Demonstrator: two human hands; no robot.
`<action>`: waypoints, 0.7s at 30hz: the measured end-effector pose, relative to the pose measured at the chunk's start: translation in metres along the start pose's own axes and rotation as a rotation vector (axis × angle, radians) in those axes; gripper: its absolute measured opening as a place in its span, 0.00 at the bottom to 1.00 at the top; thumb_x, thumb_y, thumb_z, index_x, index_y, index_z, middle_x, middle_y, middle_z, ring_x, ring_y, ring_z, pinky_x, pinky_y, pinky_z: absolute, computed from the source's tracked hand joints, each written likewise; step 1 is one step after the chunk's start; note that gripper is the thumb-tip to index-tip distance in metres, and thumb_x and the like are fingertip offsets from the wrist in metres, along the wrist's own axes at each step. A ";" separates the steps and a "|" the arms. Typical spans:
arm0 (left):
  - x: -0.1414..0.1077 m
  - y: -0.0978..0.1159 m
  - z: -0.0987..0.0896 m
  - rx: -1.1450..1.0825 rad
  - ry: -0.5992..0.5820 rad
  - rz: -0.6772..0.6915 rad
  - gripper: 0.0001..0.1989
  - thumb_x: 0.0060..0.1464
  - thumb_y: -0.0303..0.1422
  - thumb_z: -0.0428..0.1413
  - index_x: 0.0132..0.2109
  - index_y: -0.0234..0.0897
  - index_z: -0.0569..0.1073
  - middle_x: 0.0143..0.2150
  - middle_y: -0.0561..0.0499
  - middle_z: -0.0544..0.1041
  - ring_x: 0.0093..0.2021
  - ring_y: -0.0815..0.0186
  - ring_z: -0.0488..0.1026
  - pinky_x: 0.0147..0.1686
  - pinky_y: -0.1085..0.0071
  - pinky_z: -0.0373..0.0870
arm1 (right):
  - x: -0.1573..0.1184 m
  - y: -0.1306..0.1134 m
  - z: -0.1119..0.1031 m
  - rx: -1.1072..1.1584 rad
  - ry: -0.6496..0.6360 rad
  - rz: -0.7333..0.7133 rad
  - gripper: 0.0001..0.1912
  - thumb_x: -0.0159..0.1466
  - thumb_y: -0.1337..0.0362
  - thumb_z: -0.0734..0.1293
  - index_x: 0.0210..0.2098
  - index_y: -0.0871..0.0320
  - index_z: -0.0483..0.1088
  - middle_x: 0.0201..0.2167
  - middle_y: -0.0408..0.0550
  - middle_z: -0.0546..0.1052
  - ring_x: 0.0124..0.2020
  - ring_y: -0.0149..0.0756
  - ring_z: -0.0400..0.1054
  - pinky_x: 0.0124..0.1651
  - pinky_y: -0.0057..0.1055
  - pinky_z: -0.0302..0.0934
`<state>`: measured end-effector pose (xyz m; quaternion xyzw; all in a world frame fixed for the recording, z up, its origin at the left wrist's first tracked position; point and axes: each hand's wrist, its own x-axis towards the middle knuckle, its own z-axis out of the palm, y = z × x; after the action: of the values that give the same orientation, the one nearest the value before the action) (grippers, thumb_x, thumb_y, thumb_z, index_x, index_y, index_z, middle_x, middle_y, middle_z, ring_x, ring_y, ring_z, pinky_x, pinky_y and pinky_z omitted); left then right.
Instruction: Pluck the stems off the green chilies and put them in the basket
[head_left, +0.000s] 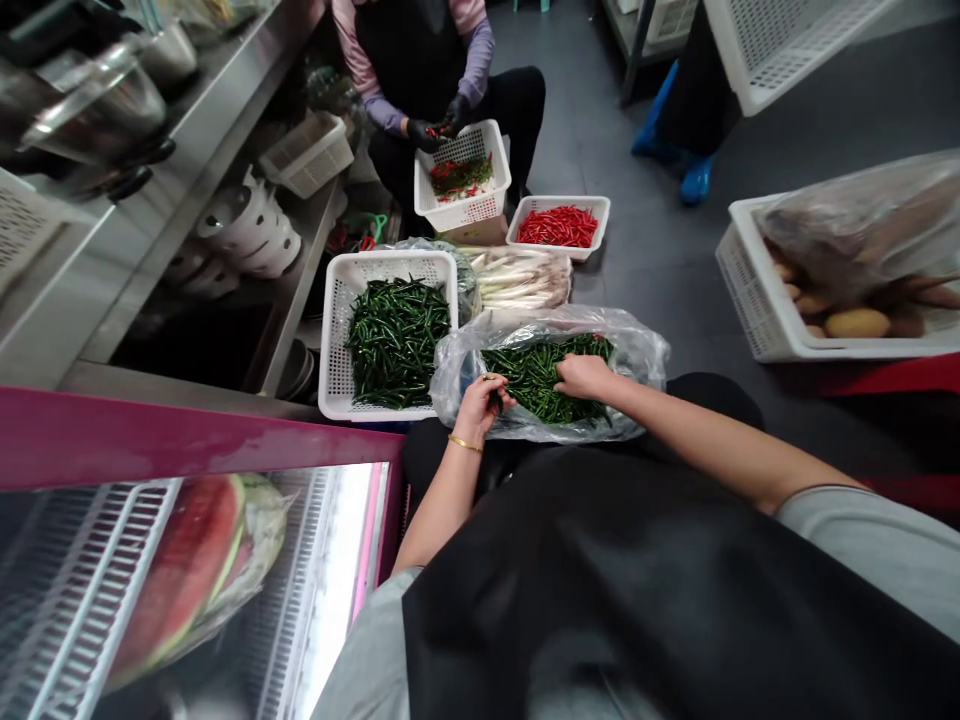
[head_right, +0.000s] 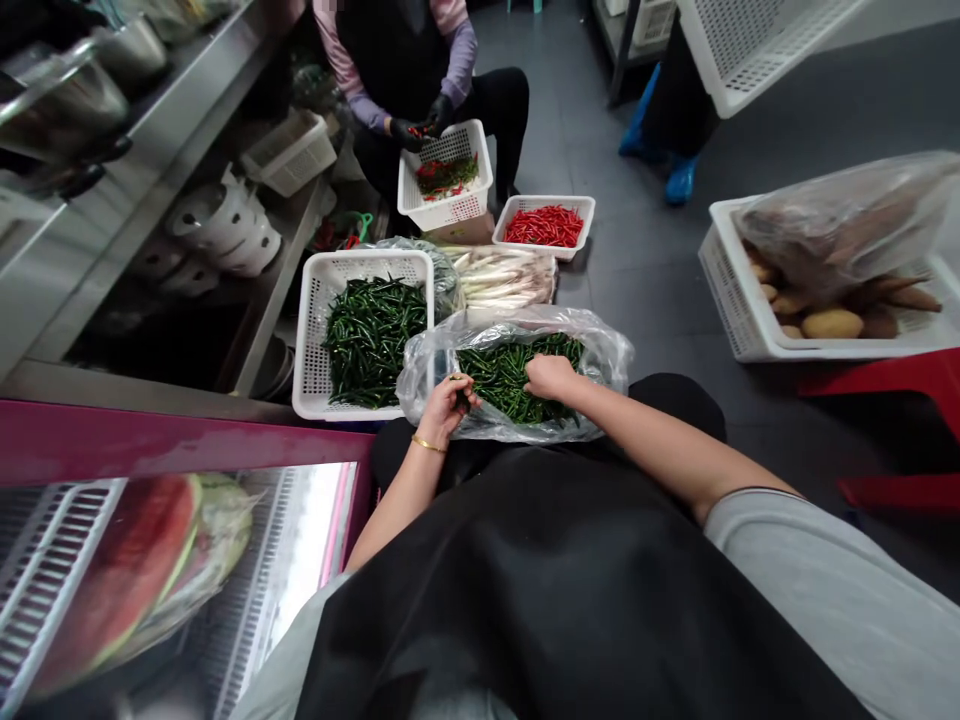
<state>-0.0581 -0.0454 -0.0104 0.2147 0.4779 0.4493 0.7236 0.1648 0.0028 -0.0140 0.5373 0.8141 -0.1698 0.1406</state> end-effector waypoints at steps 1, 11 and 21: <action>-0.001 0.000 0.001 0.016 0.007 0.023 0.12 0.39 0.32 0.63 0.30 0.34 0.69 0.18 0.59 0.64 0.19 0.73 0.65 0.26 0.70 0.68 | 0.005 -0.004 -0.001 -0.011 -0.034 -0.006 0.18 0.61 0.57 0.63 0.43 0.63 0.75 0.44 0.61 0.75 0.43 0.46 0.72 0.39 0.33 0.62; 0.006 -0.043 0.038 0.137 0.043 0.036 0.21 0.36 0.40 0.67 0.34 0.33 0.70 0.19 0.59 0.65 0.17 0.78 0.59 0.17 0.77 0.49 | -0.028 -0.025 -0.015 0.191 0.086 -0.121 0.18 0.65 0.54 0.59 0.39 0.60 0.76 0.37 0.55 0.79 0.40 0.42 0.72 0.41 0.30 0.61; -0.011 -0.027 0.013 -0.191 -0.064 -0.108 0.13 0.41 0.34 0.61 0.30 0.35 0.65 0.28 0.51 0.73 0.25 0.69 0.71 0.20 0.77 0.58 | 0.004 -0.012 -0.002 0.034 0.054 0.044 0.19 0.62 0.57 0.62 0.44 0.64 0.74 0.45 0.62 0.76 0.43 0.47 0.72 0.39 0.34 0.62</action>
<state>-0.0365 -0.0669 -0.0189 0.1332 0.4203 0.4461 0.7788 0.1517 0.0030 -0.0121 0.5620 0.8024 -0.1661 0.1130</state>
